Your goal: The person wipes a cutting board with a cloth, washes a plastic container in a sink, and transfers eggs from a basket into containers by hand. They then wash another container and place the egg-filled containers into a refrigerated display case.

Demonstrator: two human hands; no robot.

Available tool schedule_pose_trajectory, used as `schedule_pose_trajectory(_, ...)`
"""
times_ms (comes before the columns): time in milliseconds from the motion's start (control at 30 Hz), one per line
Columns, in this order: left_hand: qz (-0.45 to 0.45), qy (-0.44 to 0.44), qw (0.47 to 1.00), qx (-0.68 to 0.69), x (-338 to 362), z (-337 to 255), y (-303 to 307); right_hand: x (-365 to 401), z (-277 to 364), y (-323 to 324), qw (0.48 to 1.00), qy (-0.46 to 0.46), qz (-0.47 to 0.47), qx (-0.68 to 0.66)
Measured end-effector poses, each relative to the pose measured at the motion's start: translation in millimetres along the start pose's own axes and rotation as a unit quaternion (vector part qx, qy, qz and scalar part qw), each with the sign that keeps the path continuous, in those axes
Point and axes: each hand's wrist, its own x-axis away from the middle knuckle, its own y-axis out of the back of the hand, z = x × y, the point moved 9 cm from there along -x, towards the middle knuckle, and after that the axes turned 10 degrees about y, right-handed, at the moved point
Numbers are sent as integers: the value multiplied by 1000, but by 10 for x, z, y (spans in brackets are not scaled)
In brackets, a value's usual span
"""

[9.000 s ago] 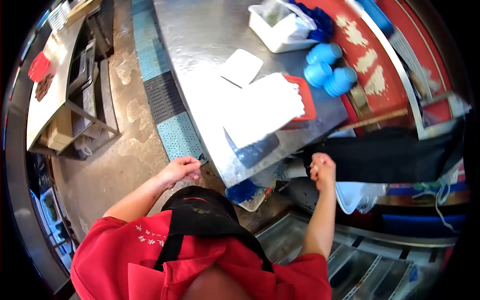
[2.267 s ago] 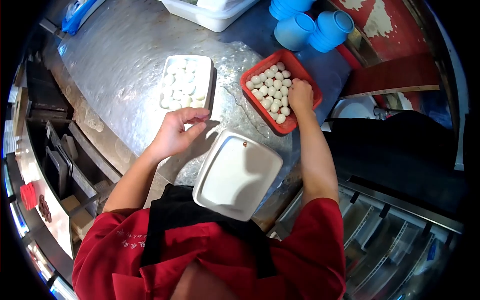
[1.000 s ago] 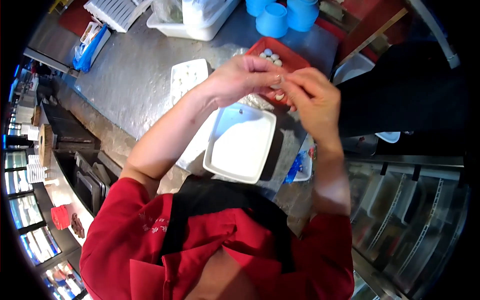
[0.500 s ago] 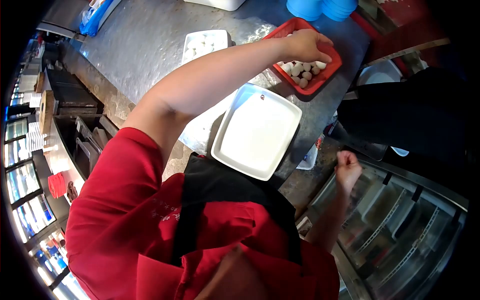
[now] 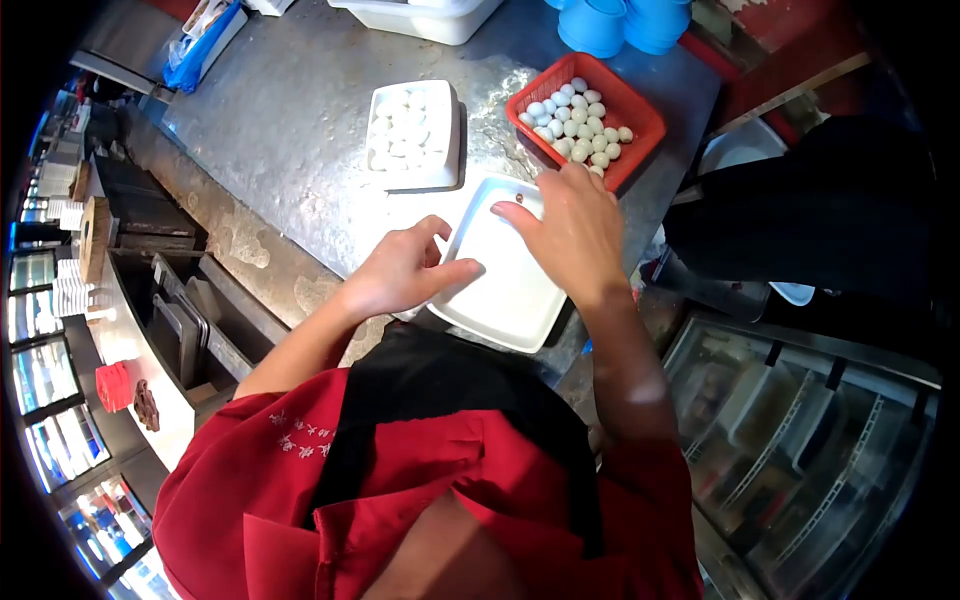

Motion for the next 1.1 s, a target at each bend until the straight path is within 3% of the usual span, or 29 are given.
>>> schedule_pose_trajectory(67,-42,-28,999,11,1,-51,1,-79,-103,-272,991,-65,118,3)
schedule_pose_trajectory(167,-123,-45,991,7,-24,-62,32,-47,-239,-320,989,-98,94,-53)
schedule_pose_trajectory(400,-156,-87,981,72,138,-167,37,122,-436,-311,964,-157,119,-177)
schedule_pose_trajectory(467,-124,-108,976,139,229,-246,-22,239,-457,-74,954,-116,-15,-275)
schedule_pose_trajectory(667,-15,-173,975,140,583,-657,-545,881,-486,526,957,-205,-90,-187)
schedule_pose_trajectory(800,83,-208,959,171,618,-738,-1059,1525,-754,610,927,-313,-38,-201)
schedule_pose_trajectory(867,139,-200,950,194,631,-750,-1308,1808,-746,671,929,-295,-17,-224)
schedule_pose_trajectory(933,209,-188,926,254,720,-797,-1526,2142,-769,743,908,-349,-20,-231)
schedule_pose_trajectory(1000,222,-189,924,245,774,-840,-1699,2386,-797,860,891,-370,-79,-252)
schedule_pose_trajectory(1100,219,-202,933,203,834,-981,-1860,2507,-775,1123,894,-391,-82,-204)
